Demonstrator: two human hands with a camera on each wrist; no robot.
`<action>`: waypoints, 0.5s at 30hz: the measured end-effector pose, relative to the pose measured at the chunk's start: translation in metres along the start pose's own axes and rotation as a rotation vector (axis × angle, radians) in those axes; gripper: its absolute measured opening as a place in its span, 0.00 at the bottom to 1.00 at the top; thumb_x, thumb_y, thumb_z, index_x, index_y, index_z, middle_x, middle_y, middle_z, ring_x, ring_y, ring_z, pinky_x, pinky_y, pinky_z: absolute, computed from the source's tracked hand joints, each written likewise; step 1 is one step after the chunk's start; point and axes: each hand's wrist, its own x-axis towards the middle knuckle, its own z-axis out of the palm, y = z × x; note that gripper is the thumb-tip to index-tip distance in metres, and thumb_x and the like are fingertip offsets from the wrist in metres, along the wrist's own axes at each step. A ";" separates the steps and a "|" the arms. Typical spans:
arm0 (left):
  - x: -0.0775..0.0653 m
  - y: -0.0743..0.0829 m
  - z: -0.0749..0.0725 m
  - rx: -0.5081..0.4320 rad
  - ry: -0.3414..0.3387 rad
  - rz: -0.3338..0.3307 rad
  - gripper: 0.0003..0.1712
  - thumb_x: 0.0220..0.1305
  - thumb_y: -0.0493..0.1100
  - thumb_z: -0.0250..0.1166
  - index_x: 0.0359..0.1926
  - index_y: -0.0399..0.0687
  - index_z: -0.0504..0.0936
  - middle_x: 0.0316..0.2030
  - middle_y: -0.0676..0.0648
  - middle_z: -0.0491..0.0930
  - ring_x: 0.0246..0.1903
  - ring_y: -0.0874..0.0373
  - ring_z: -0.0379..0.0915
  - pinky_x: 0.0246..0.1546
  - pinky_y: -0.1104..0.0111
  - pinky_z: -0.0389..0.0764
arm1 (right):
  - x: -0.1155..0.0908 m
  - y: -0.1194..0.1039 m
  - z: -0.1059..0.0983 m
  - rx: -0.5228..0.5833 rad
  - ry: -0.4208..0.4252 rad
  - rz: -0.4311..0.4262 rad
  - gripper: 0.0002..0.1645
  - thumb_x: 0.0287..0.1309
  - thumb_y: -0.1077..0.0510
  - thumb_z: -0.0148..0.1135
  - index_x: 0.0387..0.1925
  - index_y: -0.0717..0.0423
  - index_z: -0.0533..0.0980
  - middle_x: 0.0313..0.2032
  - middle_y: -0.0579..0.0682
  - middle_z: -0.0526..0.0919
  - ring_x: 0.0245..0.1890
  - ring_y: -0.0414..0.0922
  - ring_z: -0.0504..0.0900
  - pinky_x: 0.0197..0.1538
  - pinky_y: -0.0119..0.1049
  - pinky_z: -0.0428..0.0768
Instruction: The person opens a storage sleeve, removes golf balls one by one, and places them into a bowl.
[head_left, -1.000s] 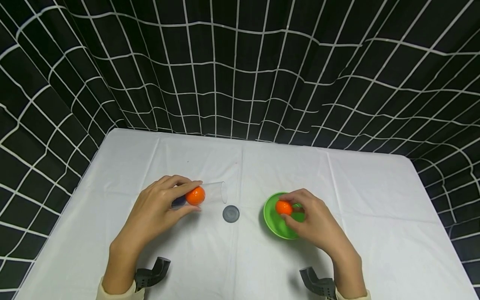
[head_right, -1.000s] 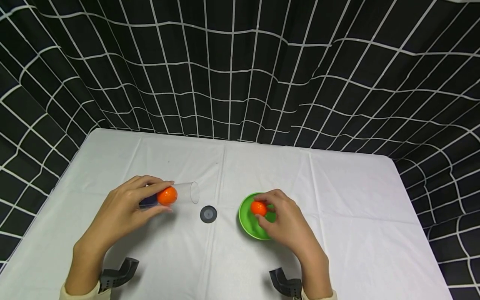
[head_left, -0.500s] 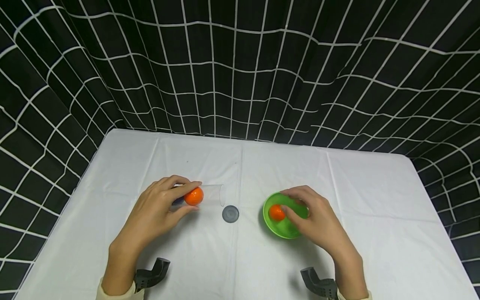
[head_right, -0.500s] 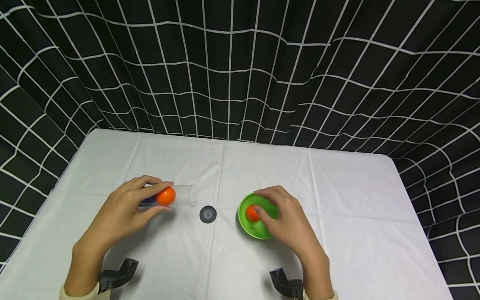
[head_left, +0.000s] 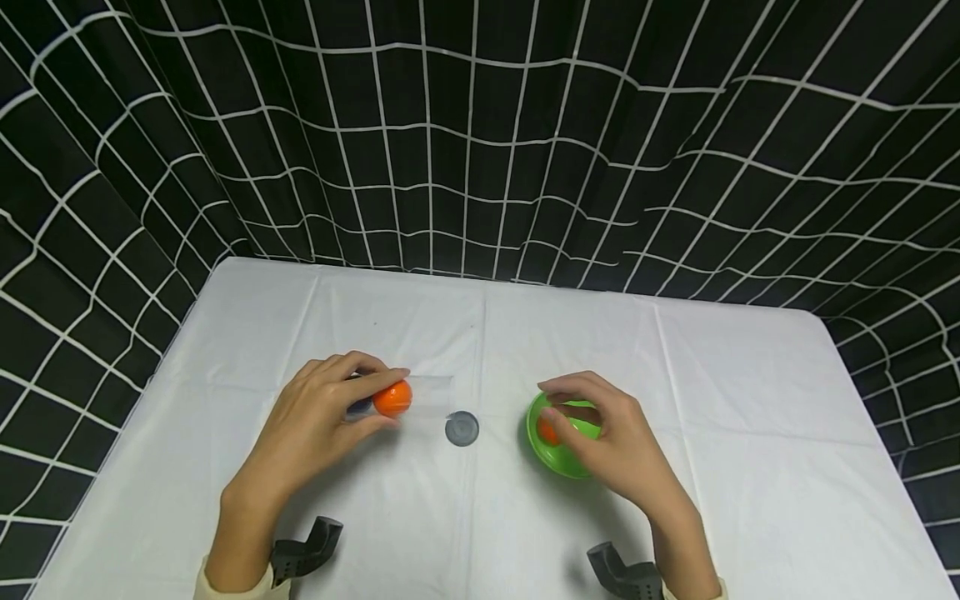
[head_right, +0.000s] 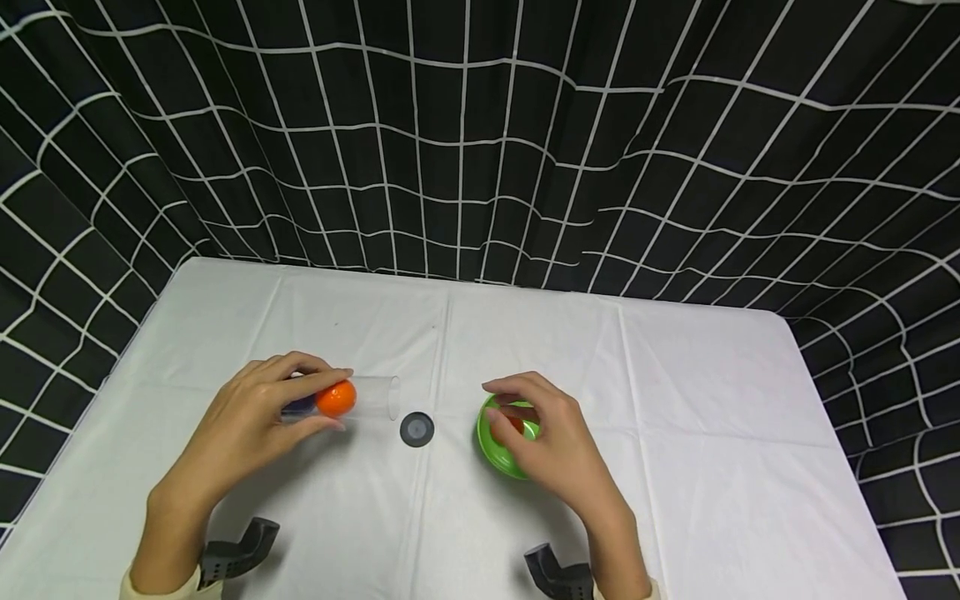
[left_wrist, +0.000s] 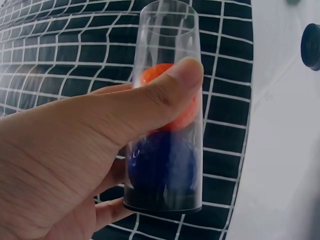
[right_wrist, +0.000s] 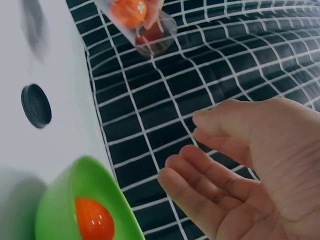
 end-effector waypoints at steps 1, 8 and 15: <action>0.000 0.001 0.000 0.001 -0.001 0.000 0.32 0.52 0.51 0.84 0.61 0.62 0.88 0.49 0.53 0.86 0.50 0.53 0.83 0.58 0.53 0.79 | 0.000 -0.001 0.002 0.015 0.001 -0.002 0.16 0.65 0.66 0.72 0.53 0.52 0.85 0.49 0.52 0.88 0.49 0.44 0.89 0.55 0.28 0.88; 0.001 0.004 0.000 0.016 0.002 0.023 0.32 0.52 0.52 0.84 0.60 0.62 0.89 0.50 0.53 0.86 0.52 0.53 0.83 0.58 0.55 0.78 | 0.004 -0.005 0.017 0.090 0.016 -0.025 0.18 0.64 0.67 0.72 0.54 0.52 0.84 0.50 0.47 0.88 0.49 0.40 0.89 0.55 0.31 0.89; 0.003 0.006 -0.001 0.022 0.024 0.054 0.30 0.51 0.51 0.84 0.58 0.62 0.89 0.50 0.54 0.85 0.52 0.53 0.82 0.61 0.54 0.77 | 0.007 -0.008 0.037 0.230 0.030 -0.057 0.20 0.63 0.70 0.72 0.55 0.57 0.84 0.52 0.54 0.86 0.51 0.35 0.87 0.55 0.35 0.89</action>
